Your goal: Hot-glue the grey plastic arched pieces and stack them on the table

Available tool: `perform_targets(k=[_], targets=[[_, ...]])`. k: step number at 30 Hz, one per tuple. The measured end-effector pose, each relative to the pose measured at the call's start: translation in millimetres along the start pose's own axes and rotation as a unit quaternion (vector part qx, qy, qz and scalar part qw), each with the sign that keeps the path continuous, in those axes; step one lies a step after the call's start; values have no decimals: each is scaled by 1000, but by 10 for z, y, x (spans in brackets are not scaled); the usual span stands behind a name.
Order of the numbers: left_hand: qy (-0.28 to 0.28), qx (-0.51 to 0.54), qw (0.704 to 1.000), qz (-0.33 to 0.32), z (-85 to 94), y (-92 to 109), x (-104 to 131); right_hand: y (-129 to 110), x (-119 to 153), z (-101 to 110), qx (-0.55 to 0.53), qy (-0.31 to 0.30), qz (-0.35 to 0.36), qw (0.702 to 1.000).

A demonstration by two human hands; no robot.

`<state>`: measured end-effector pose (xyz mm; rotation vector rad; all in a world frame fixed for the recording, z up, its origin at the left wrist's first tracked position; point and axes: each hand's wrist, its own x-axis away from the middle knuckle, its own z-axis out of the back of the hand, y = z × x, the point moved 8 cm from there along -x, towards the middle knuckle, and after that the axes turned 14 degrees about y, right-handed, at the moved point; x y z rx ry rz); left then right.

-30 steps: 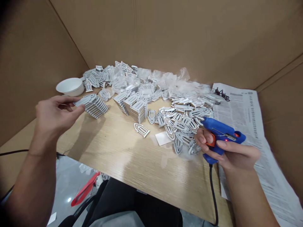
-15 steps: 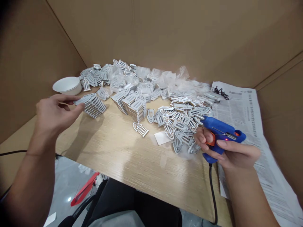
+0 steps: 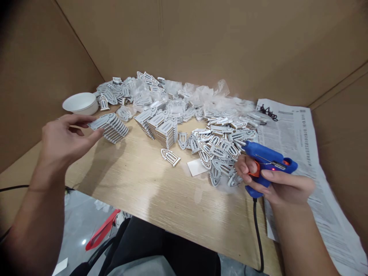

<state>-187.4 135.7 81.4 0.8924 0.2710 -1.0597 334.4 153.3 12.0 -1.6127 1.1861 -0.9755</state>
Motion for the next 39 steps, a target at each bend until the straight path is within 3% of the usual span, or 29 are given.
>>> perform_targets(k=[10, 23, 28, 32, 34, 35, 37, 39], targets=[[-25, -5, 1000, 12, -43, -59, 89, 44, 15, 36, 1, 44, -10, 999], [-14, 13, 1000, 4, -23, -17, 90, 11, 10, -37, -5, -4, -9, 1000], [27, 18, 999, -41, 90, 90, 108, 8, 8, -70, -9, -9, -11, 1000], [137, 12, 979, -149, 274, 448, 388, -3, 0, -102, -13, -15, -12, 1000], [88, 76, 975, -191, 146, 677, 649, -4, -2, -103, -15, -11, -13, 1000], [39, 122, 970, -204, 36, 793, 802, 0, -2, -100, -15, -10, -15, 1000], [-113, 158, 948, -251, -284, 1049, 1191, 9, -1, -89, -14, -7, -18, 1000], [-186, 148, 926, -292, -498, 1239, 1544, 18, -1, -72, -15, -3, -19, 1000]])
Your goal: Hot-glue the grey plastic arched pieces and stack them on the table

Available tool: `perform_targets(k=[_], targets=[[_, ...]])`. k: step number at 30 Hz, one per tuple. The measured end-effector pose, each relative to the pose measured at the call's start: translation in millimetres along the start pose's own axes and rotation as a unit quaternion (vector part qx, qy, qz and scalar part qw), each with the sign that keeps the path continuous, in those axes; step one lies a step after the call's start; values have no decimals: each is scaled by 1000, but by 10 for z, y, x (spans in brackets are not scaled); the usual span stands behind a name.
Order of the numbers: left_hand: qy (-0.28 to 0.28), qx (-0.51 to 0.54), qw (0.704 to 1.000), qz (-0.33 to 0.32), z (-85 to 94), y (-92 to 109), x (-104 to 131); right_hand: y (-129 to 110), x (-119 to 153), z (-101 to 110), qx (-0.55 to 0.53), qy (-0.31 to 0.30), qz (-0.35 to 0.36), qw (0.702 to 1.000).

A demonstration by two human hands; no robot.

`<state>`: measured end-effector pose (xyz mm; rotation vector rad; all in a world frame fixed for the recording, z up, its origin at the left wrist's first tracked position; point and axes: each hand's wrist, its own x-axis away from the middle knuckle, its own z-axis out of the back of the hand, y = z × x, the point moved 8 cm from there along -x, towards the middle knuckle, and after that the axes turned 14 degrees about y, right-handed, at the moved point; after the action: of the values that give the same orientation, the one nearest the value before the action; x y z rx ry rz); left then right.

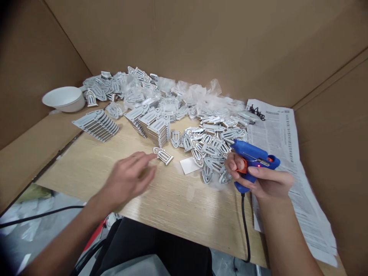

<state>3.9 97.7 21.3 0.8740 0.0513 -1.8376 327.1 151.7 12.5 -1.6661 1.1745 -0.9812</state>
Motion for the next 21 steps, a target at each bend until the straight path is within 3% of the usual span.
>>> perform_targets(k=[4, 9, 15, 18, 21], targets=[[-59, -83, 994, -39, -424, 265, 111, -10, -5, -6, -3, -1, 3, 1000], [-100, -175, 979, 1, -570, 217, 65, -38, -10, -67, -6, -17, 10, 1000], [-77, -212, 974, 17, -469, 99, 86, 0, -16, -82, -22, -32, 9, 999], [-53, -201, 978, 24, -331, 19, 143, -6, -18, -91, -19, -35, 14, 999], [-18, -145, 986, 76, -144, -161, 190, -12, -18, -108, -13, -36, 10, 999]])
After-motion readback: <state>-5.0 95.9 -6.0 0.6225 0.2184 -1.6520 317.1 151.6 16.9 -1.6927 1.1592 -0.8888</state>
